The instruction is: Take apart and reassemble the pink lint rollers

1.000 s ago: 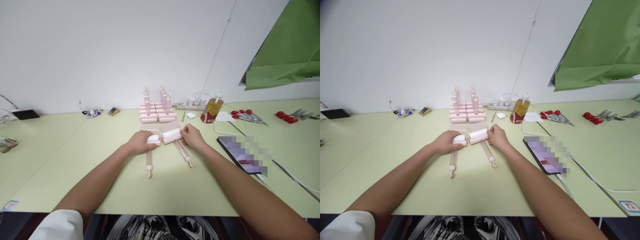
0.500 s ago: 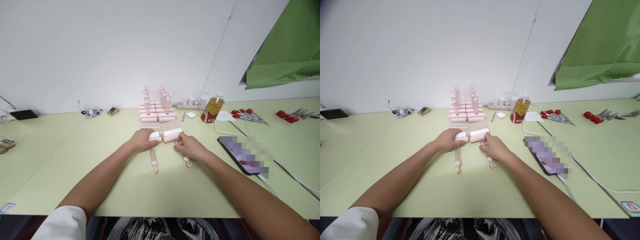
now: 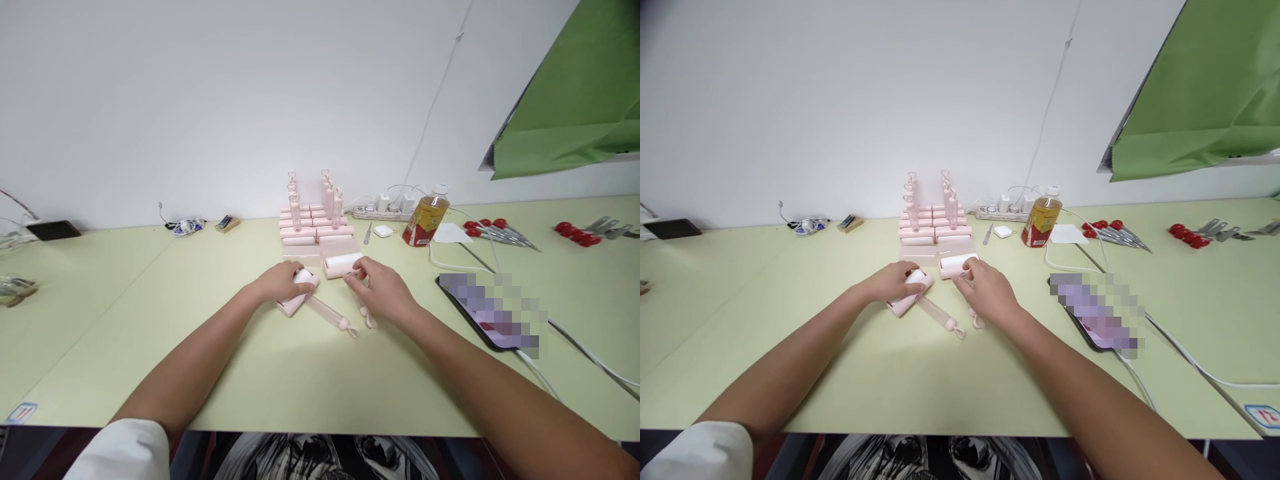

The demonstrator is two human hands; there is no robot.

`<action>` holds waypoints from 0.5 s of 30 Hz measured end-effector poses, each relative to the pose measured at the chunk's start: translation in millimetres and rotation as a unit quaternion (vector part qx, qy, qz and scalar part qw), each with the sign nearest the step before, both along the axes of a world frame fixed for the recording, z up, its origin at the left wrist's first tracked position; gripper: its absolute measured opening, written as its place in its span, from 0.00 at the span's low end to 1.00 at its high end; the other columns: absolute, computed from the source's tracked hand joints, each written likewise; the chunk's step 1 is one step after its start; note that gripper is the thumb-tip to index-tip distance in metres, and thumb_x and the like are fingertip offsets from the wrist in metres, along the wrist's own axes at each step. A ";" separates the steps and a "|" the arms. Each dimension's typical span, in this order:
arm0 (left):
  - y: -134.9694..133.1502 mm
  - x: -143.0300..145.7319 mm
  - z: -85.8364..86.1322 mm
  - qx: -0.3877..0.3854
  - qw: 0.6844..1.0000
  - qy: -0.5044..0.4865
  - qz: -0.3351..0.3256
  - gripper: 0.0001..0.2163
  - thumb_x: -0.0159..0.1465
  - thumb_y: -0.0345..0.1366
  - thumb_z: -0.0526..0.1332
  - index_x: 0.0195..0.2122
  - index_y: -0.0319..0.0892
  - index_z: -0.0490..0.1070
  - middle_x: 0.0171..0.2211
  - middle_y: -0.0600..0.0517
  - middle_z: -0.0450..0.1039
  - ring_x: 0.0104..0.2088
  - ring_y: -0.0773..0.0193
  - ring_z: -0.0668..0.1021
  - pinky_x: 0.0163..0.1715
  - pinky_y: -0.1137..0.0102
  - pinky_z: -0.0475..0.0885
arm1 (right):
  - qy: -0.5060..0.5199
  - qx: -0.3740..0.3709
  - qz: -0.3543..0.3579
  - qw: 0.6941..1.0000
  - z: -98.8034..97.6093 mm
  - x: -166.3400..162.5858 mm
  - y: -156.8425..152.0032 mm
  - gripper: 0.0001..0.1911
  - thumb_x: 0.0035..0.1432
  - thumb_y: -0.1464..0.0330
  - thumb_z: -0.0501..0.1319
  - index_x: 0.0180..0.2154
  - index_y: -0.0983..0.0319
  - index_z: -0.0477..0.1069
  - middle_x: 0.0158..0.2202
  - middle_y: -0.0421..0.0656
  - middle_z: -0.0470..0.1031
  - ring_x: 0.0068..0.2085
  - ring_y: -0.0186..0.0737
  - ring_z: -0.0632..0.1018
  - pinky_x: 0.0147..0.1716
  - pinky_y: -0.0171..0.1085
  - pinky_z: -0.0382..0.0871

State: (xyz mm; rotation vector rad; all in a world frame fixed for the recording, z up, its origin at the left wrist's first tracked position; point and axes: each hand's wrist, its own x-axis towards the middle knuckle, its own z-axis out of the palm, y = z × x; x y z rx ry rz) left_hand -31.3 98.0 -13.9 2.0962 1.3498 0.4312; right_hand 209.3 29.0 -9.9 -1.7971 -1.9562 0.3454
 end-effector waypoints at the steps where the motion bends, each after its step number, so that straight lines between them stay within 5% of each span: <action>1: -2.8 1.2 0.5 -0.021 1.000 0.007 0.004 0.22 0.49 0.55 0.66 0.38 0.45 0.74 0.39 0.45 0.77 0.36 0.50 0.77 0.30 0.67 0.66 | 0.006 0.003 0.028 1.000 2.1 -4.0 -5.1 0.12 0.61 0.57 0.55 0.39 0.58 0.66 0.38 0.43 0.75 0.35 0.40 0.74 0.30 0.35 0.58; 5: -19.1 8.0 2.1 -0.051 0.997 0.042 0.034 0.23 0.53 0.55 0.63 0.44 0.46 0.72 0.43 0.47 0.77 0.38 0.52 0.78 0.31 0.67 0.67 | 0.009 -0.040 0.154 0.987 1.3 -23.7 -23.5 0.17 0.58 0.56 0.58 0.45 0.59 0.66 0.41 0.45 0.74 0.38 0.43 0.73 0.32 0.36 0.59; 10: -41.8 11.3 -1.8 -0.009 0.997 0.048 0.066 0.26 0.58 0.55 0.58 0.52 0.44 0.68 0.50 0.44 0.74 0.44 0.51 0.77 0.36 0.66 0.68 | 0.023 -0.082 0.179 0.980 -9.5 -38.0 -28.4 0.16 0.57 0.61 0.58 0.45 0.60 0.62 0.41 0.45 0.73 0.34 0.40 0.72 0.27 0.35 0.56; 15: -51.3 11.2 -7.4 -0.038 0.990 0.081 0.110 0.27 0.56 0.62 0.56 0.40 0.41 0.71 0.37 0.42 0.77 0.35 0.48 0.78 0.27 0.66 0.66 | 0.010 -0.095 0.189 0.977 -15.4 -39.7 -27.2 0.14 0.56 0.65 0.58 0.43 0.60 0.60 0.35 0.42 0.73 0.32 0.40 0.71 0.26 0.34 0.54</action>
